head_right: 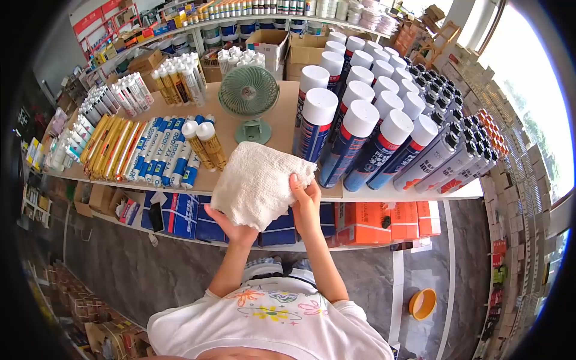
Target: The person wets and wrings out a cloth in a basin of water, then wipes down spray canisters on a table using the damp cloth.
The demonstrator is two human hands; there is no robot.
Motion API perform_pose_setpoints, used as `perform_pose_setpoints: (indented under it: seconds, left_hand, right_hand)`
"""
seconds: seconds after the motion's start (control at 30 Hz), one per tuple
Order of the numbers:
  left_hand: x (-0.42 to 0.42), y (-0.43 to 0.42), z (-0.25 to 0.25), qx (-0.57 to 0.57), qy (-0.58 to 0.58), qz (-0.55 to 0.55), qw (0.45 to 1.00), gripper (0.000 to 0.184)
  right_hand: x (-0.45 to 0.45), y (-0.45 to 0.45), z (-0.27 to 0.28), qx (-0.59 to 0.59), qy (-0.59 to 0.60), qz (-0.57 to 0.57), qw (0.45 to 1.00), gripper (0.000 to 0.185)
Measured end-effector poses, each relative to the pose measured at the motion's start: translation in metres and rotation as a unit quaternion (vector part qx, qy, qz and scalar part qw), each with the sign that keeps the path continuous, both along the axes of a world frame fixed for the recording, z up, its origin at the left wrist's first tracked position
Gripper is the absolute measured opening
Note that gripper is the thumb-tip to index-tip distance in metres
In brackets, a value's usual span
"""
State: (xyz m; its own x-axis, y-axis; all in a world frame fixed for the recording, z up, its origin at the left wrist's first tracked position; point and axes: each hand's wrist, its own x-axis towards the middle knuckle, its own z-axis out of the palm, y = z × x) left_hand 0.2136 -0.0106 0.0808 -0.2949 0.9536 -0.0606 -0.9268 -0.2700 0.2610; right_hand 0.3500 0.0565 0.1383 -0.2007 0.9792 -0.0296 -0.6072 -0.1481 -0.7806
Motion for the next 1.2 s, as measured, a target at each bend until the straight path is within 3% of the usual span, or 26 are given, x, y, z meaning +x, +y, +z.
perform_pose_setpoints:
  seconds: [0.07, 0.1, 0.13, 0.2, 0.23, 0.37, 0.5, 0.6, 0.67, 0.7, 0.73, 0.83, 0.87, 0.93, 1.0, 1.1, 1.2]
  left_hand:
    - [0.005, 0.003, -0.013, 0.261, -0.012, -0.110, 0.959, 0.095]
    - [0.008, 0.003, -0.016, 0.261, 0.062, -0.072, 0.961, 0.096]
    - [0.010, 0.002, -0.019, 0.263, 0.063, -0.067, 0.960, 0.096]
    - [0.013, -0.002, -0.019, 0.107, 0.242, -0.065, 0.962, 0.091]
    - [0.019, -0.003, -0.016, 0.056, 0.160, -0.041, 0.985, 0.079]
    - [0.027, 0.005, 0.007, 0.015, 0.024, -0.006, 1.000, 0.058]
    - [0.047, 0.008, 0.015, -0.023, 0.020, 0.042, 0.999, 0.047]
    - [0.054, 0.009, 0.016, -0.039, 0.023, 0.071, 0.996, 0.045]
    - [0.058, 0.006, 0.020, -0.043, 0.036, 0.094, 0.994, 0.044]
    - [0.060, 0.004, 0.022, -0.046, 0.049, 0.108, 0.992, 0.044]
    - [0.061, 0.002, 0.020, -0.046, 0.046, 0.116, 0.991, 0.044]
    - [0.066, -0.005, 0.016, -0.103, 0.194, 0.145, 0.965, 0.047]
    - [0.069, -0.007, 0.013, -0.107, 0.194, 0.149, 0.964, 0.047]
    - [0.072, -0.007, 0.005, -0.062, 0.278, 0.172, 0.943, 0.050]
    - [0.070, -0.005, 0.003, -0.035, 0.342, 0.171, 0.923, 0.059]
    - [0.065, 0.000, 0.001, -0.065, 0.389, 0.144, 0.908, 0.066]
    - [0.067, 0.015, 0.018, -0.021, 0.385, 0.144, 0.911, 0.071]
  right_hand:
    - [0.000, 0.002, -0.002, -0.004, -0.007, -0.024, 1.000, 0.033]
    - [0.002, 0.003, -0.004, -0.002, -0.007, -0.021, 1.000, 0.033]
    - [0.004, 0.005, -0.006, -0.010, -0.018, -0.021, 1.000, 0.033]
    - [0.007, 0.007, -0.010, -0.019, -0.031, -0.012, 0.999, 0.034]
    - [0.009, 0.009, -0.012, -0.010, -0.072, -0.008, 0.997, 0.034]
    - [0.020, 0.017, -0.011, 0.089, -0.175, 0.023, 0.980, 0.034]
    - [0.034, 0.025, -0.006, 0.138, -0.243, 0.049, 0.959, 0.033]
    - [0.048, 0.029, -0.010, 0.210, -0.317, 0.037, 0.924, 0.041]
    - [0.057, 0.027, -0.002, 0.323, -0.380, -0.048, 0.865, 0.053]
    - [0.063, 0.029, 0.002, 0.351, -0.370, -0.018, 0.860, 0.068]
    - [0.066, 0.029, 0.006, 0.355, -0.369, -0.011, 0.859, 0.068]
    - [0.069, 0.027, 0.015, 0.479, -0.371, 0.036, 0.795, 0.086]
    - [0.068, 0.025, 0.014, 0.479, -0.368, 0.041, 0.796, 0.086]
    - [0.063, 0.022, 0.014, 0.400, -0.334, 0.199, 0.830, 0.088]
    - [0.060, 0.022, 0.008, 0.411, -0.323, 0.199, 0.829, 0.088]
    - [0.057, 0.019, 0.007, 0.345, -0.277, 0.193, 0.875, 0.075]
    - [0.053, 0.025, 0.002, 0.394, -0.301, 0.154, 0.855, 0.067]
